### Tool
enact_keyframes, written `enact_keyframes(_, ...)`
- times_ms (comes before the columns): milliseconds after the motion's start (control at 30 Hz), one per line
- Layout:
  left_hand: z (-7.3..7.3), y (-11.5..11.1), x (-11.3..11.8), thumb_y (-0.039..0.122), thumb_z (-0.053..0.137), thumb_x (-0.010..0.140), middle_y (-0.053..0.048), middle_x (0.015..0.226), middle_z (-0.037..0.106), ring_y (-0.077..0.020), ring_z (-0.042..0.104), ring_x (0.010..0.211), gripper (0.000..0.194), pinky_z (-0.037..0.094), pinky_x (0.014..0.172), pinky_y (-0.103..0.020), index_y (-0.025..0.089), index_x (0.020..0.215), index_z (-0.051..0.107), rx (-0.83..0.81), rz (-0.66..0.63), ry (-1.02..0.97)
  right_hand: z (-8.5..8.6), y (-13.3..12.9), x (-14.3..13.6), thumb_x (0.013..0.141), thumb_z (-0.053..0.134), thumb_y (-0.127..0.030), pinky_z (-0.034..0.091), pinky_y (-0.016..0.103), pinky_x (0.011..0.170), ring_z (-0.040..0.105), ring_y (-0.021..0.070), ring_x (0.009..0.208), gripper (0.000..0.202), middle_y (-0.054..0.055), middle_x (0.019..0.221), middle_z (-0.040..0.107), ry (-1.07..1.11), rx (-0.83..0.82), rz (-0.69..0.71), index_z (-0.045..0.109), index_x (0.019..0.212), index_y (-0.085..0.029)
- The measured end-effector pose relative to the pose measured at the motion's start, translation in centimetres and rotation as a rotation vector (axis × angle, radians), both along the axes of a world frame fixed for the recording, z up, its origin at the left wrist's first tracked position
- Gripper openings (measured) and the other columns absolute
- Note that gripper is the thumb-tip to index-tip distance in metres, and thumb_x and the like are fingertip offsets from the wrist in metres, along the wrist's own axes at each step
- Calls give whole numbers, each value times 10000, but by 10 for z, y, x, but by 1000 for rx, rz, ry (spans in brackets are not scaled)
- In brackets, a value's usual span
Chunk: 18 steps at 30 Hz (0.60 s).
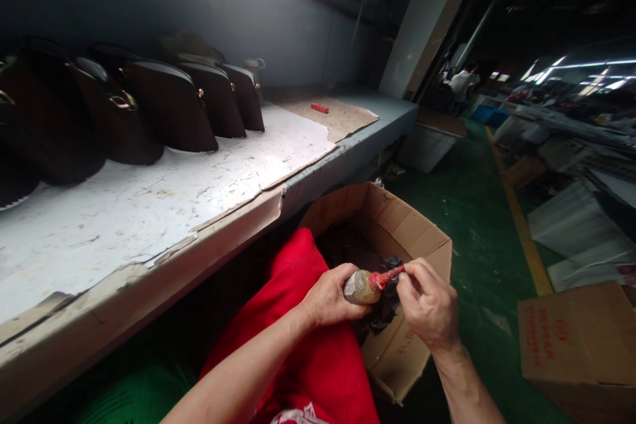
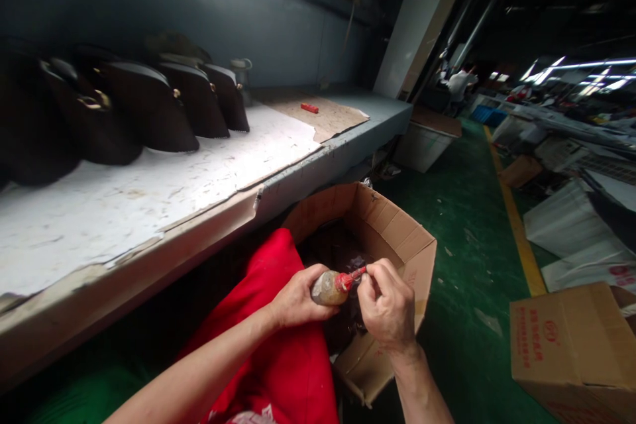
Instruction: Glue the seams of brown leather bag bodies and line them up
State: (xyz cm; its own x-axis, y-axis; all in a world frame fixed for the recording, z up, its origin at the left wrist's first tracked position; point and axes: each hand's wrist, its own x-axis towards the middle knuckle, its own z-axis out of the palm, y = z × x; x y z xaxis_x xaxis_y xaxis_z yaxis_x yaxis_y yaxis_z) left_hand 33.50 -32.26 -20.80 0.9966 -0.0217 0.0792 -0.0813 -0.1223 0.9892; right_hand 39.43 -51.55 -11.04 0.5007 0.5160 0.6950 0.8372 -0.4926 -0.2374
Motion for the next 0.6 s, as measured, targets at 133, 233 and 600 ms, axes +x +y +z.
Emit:
enact_keyframes(133, -4, 0, 3, 412, 982, 599, -7, 928, 689, -182, 599, 838, 563, 474, 721, -267, 172, 1039, 727, -108, -28, 22, 5, 0, 3, 961, 559, 8, 477, 328, 682, 571, 196, 693, 231, 12, 772, 576, -189, -64, 2, 582, 941, -221)
enact_keyframes(233, -3, 1, 4, 431, 1001, 579, -13, 932, 685, -179, 591, 846, 600, 477, 734, -272, 155, 1027, 712, -188, -40, 40, 10, 2, 6, 927, 584, 41, 479, 346, 703, 583, 213, 705, 251, 29, 773, 605, -304, -106, -1, 594, 958, -208)
enact_keyframes(600, -2, 5, -4, 393, 1054, 542, -30, 927, 691, -179, 633, 841, 647, 515, 780, -301, 158, 975, 635, -447, -215, 130, 48, -27, 35, 885, 654, -20, 431, 313, 648, 564, 175, 675, 173, 23, 800, 614, -345, 29, -221, 632, 915, -189)
